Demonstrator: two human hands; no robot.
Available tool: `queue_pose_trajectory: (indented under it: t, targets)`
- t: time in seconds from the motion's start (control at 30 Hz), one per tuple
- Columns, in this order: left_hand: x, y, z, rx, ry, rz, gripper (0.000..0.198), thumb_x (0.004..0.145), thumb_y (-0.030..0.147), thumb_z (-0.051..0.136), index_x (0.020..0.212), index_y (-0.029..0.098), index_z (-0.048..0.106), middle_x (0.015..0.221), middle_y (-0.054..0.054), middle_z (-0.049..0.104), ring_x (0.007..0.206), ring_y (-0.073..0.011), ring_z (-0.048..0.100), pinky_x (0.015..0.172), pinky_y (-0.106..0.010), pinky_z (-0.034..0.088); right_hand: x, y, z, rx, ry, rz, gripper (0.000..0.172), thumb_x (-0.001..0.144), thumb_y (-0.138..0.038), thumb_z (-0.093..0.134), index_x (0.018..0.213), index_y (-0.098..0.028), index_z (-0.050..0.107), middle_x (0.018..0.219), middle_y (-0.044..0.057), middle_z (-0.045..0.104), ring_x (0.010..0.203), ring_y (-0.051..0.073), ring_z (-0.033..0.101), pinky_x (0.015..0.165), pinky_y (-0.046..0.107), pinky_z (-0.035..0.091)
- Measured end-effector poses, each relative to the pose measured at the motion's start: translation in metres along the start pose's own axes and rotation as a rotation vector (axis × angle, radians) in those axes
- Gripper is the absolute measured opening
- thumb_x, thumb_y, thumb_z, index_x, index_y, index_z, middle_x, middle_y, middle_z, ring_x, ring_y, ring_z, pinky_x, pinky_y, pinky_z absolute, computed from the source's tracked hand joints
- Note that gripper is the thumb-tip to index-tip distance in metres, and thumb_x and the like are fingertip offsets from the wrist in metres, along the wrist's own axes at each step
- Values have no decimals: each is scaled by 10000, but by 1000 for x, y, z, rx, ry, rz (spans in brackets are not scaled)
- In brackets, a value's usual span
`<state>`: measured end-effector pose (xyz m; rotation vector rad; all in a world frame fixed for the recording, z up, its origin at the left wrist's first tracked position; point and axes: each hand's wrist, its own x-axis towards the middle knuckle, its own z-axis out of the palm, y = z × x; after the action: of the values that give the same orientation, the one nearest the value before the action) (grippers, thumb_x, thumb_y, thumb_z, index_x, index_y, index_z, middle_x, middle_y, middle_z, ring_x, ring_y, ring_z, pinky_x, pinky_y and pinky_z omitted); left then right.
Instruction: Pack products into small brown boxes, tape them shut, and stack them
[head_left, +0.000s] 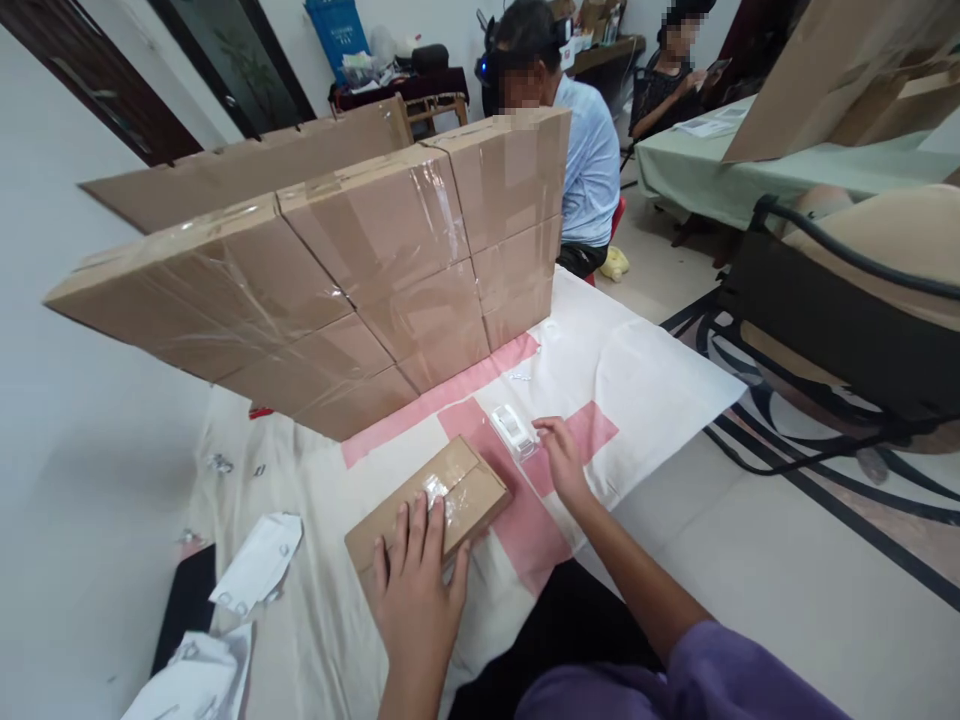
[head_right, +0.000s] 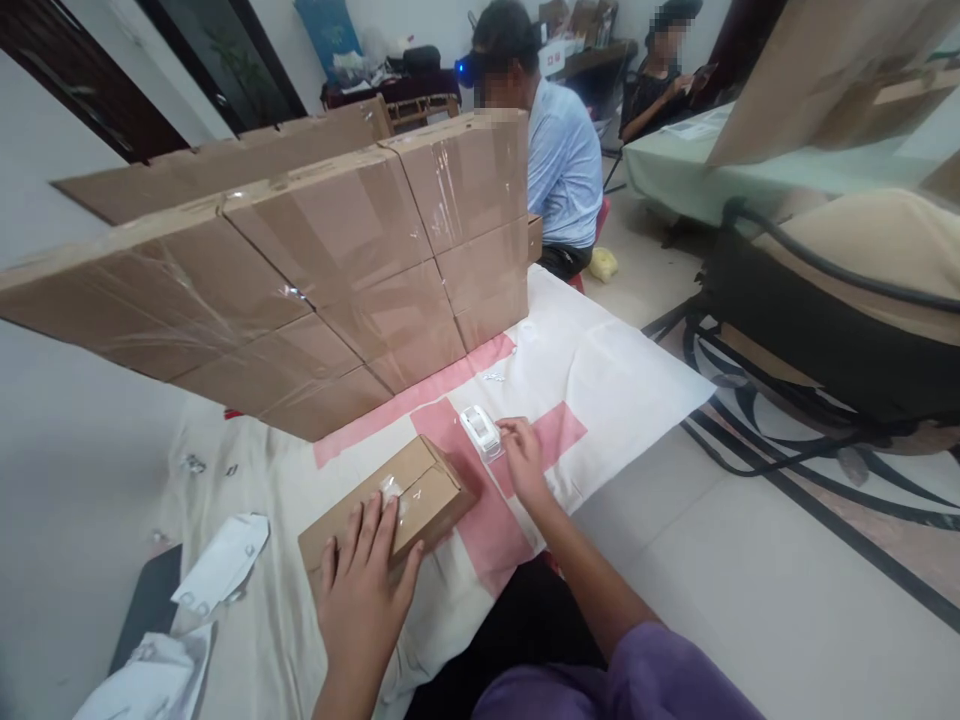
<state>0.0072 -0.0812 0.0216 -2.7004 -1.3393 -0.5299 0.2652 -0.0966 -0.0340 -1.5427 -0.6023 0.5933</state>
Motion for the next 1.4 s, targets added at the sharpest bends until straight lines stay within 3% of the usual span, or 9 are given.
queue_pose_trajectory:
  t: [0.17, 0.37, 0.7, 0.9, 1.1, 1.4]
  targets:
    - [15, -2, -15, 31, -40, -22, 511, 924, 371, 588, 1416, 233, 568, 1496, -84, 568, 1298, -326, 547, 1038, -492, 373, 32, 15, -9, -100, -95, 212, 422, 875, -538, 450, 789, -218, 711, 919, 52, 665, 891, 224, 608, 814, 332, 475]
    - [22, -4, -16, 51, -2, 9, 509, 882, 380, 622, 1364, 220, 596, 1440, -79, 616, 1228, -318, 570, 1015, -468, 370, 45, 18, -3, -169, -143, 350, 521, 900, -621, 419, 761, -214, 713, 907, 72, 710, 869, 230, 625, 785, 323, 465]
    - [18, 2, -13, 55, 10, -24, 508, 879, 388, 596, 1356, 213, 594, 1463, -86, 596, 1240, -332, 556, 1053, -493, 341, 45, 11, -1, -208, -168, 408, 503, 912, -593, 444, 764, -209, 733, 890, 77, 714, 841, 231, 612, 779, 328, 456]
    - [16, 4, -15, 38, 11, -45, 498, 876, 377, 598, 1349, 221, 612, 1472, -78, 590, 1274, -332, 544, 1073, -493, 338, 45, 5, 2, -139, -195, 428, 499, 906, -569, 452, 692, -196, 704, 698, 51, 678, 674, 188, 583, 676, 301, 452]
    - [14, 4, -16, 26, 20, -42, 507, 879, 376, 598, 1361, 220, 610, 1480, -71, 585, 1269, -324, 551, 1077, -489, 344, 39, -1, 4, -73, -206, 426, 349, 856, -486, 559, 732, -185, 687, 603, 31, 640, 621, 177, 583, 609, 279, 450]
    - [11, 4, -14, -5, 50, -49, 492, 869, 378, 612, 1340, 237, 629, 1481, -69, 586, 1295, -325, 540, 1082, -494, 340, 41, -2, 11, -87, -191, 405, 342, 970, -492, 599, 979, -153, 639, 835, 5, 651, 660, 118, 596, 646, 284, 523]
